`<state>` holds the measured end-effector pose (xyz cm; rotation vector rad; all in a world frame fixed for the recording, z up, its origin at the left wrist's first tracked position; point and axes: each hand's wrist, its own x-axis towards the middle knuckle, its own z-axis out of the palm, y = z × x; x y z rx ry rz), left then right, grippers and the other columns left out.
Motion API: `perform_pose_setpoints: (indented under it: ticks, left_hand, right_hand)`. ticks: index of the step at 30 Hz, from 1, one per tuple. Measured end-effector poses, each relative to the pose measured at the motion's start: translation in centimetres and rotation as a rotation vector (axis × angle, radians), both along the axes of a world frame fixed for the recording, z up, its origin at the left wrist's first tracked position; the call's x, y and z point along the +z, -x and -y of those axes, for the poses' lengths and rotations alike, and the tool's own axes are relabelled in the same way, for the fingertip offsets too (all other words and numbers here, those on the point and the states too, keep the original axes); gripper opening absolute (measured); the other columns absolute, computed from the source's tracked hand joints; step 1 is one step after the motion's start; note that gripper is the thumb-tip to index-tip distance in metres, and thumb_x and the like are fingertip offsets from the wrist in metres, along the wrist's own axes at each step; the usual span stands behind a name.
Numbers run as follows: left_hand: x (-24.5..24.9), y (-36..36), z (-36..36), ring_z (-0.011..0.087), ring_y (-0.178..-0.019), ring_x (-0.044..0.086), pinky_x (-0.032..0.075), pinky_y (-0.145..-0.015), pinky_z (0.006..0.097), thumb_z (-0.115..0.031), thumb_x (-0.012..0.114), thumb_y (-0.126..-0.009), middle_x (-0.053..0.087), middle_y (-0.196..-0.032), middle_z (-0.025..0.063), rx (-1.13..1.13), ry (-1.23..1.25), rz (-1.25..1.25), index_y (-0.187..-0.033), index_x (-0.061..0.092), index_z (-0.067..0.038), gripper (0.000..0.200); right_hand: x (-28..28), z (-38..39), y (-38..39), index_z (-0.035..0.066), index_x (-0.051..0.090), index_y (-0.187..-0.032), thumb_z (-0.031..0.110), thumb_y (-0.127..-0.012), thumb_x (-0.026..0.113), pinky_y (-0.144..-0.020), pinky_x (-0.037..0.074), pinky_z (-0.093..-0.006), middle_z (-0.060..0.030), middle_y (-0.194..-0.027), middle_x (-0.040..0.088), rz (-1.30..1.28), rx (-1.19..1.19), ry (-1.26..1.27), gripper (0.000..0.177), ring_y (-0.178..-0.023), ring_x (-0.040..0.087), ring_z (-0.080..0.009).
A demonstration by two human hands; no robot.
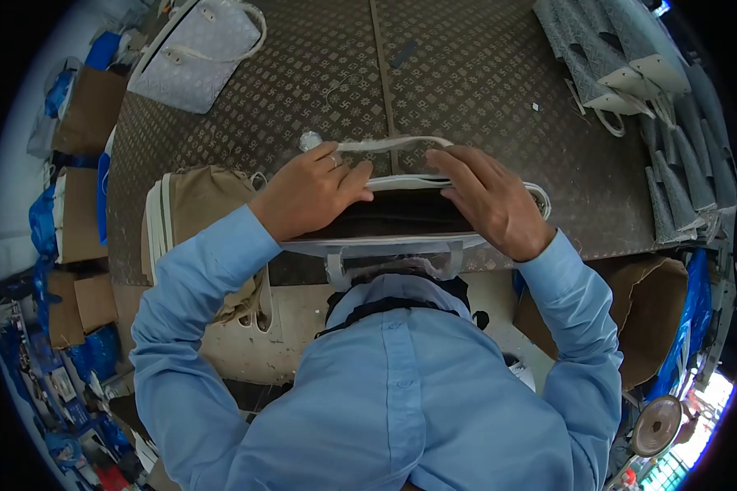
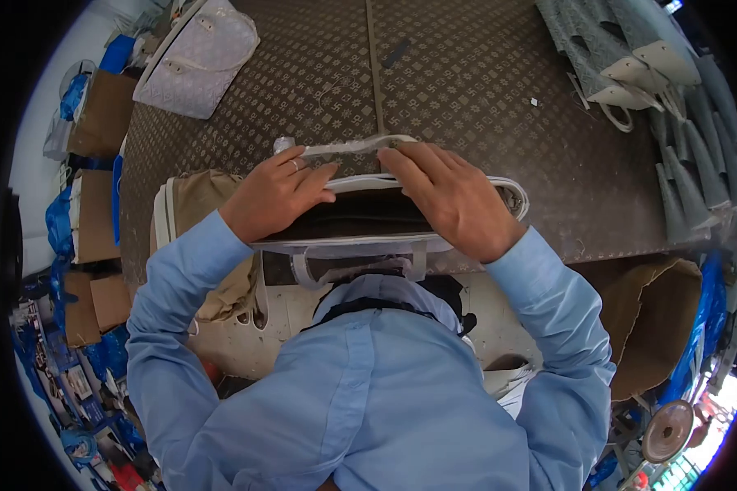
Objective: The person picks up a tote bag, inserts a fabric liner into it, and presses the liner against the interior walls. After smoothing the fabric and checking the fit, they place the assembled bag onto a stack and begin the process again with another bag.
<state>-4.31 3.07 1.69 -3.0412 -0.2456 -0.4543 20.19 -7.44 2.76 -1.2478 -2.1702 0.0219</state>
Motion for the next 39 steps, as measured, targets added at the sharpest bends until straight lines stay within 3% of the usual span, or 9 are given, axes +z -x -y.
perform_pose_setpoints:
  ticks: [2,7,13,19,21,23,26,34,39]
  left_hand:
    - [1.1,-0.2,0.5,0.0259,-0.082,0.063,0.045,-0.092,0.0384,-0.032,0.063,-0.083,0.066,-0.083,0.0167,0.045,-0.017,-0.184,-0.106,0.058,0.002,0.041]
    - [2.5,-6.5,2.7,0.0263,-0.108,0.052,0.045,-0.093,0.0376,-0.033,0.069,-0.075,0.052,-0.120,0.0166,0.049,-0.067,-0.016,-0.126,0.046,0.003,0.066]
    - [0.5,-8.0,1.7,0.0262,-0.052,0.063,0.048,-0.044,0.0304,-0.035,0.060,-0.087,0.063,-0.063,0.0115,0.042,0.214,-0.113,-0.078,0.054,-0.002,0.035]
    - [2.3,-1.5,-0.7,0.0320,-0.109,0.057,0.043,-0.098,0.0383,-0.023,0.069,-0.079,0.058,-0.116,0.0201,0.102,-0.114,-0.041,-0.114,0.060,-0.010,0.038]
    - [1.4,2.4,-1.5,0.0306,-0.110,0.058,0.045,-0.098,0.0364,-0.019,0.067,-0.082,0.051,-0.128,0.0190,0.199,-0.094,-0.109,-0.127,0.054,-0.016,0.048]
    - [0.3,4.8,-1.0,0.0304,-0.101,0.062,0.050,-0.086,0.0339,-0.019,0.062,-0.087,0.059,-0.118,0.0184,0.326,0.627,0.037,-0.127,0.054,-0.010,0.042]
    - [1.5,6.2,-0.6,0.0242,-0.084,0.064,0.049,-0.071,0.0296,-0.020,0.057,-0.092,0.066,-0.100,0.0143,0.557,0.936,-0.043,-0.125,0.055,-0.004,0.036]
    - [-1.3,9.9,0.5,0.0092,-0.075,0.056,0.045,-0.068,0.0249,-0.025,0.049,-0.097,0.067,-0.089,0.0077,0.630,1.206,0.334,-0.117,0.061,0.001,0.035]
    - [-1.6,7.9,2.0,0.0109,-0.085,0.059,0.045,-0.078,0.0250,-0.021,0.052,-0.095,0.069,-0.097,0.0100,0.626,1.495,0.818,-0.111,0.064,0.004,0.032]
  right_hand:
    - [1.6,1.1,-1.7,-0.001,0.051,-0.119,0.011,-0.073,0.069,-0.079,0.052,-0.0385,-0.0156,-0.103,0.058,0.021,-0.109,-0.023,0.050,-0.093,0.060,-0.0329]
    - [0.3,2.6,-3.7,0.002,0.061,-0.090,0.032,-0.073,0.072,-0.065,0.052,-0.0377,-0.0149,-0.087,0.064,0.084,-0.363,0.276,0.036,-0.078,0.064,-0.0304]
    - [-0.8,1.6,-2.5,0.008,0.064,-0.075,0.045,-0.081,0.062,-0.052,0.048,-0.0381,-0.0120,-0.061,0.061,0.187,-0.430,0.415,0.038,-0.060,0.063,-0.0305]
    - [-0.1,2.5,-7.2,0.007,0.064,-0.077,0.036,-0.085,0.062,-0.054,0.047,-0.0403,-0.0146,-0.062,0.059,0.190,-0.309,0.489,0.030,-0.060,0.060,-0.0335]
    - [0.6,2.8,-8.6,0.008,0.064,-0.074,0.035,-0.086,0.060,-0.058,0.047,-0.0427,-0.0165,-0.067,0.060,-0.010,-0.317,0.679,0.030,-0.065,0.059,-0.0363]
    - [0.2,2.8,-9.1,0.007,0.065,-0.079,0.033,-0.086,0.061,-0.060,0.046,-0.0430,-0.0180,-0.070,0.060,-0.039,-0.321,0.721,0.028,-0.068,0.059,-0.0378]
    - [0.3,2.9,-9.2,0.006,0.067,-0.089,0.030,-0.086,0.061,-0.060,0.046,-0.0412,-0.0197,-0.072,0.060,-0.135,-0.335,0.780,0.025,-0.068,0.058,-0.0369]
    - [-1.3,4.5,-9.7,-0.001,0.066,-0.104,0.022,-0.089,0.060,-0.058,0.044,-0.0302,-0.0092,-0.071,0.065,-0.457,-0.294,0.789,0.028,-0.060,0.052,-0.0135]
    - [-3.4,5.6,-6.8,-0.007,0.064,-0.106,0.017,-0.091,0.056,-0.081,0.048,-0.0279,-0.0135,-0.099,0.067,-1.387,-0.290,0.575,0.029,-0.086,0.061,-0.0167]
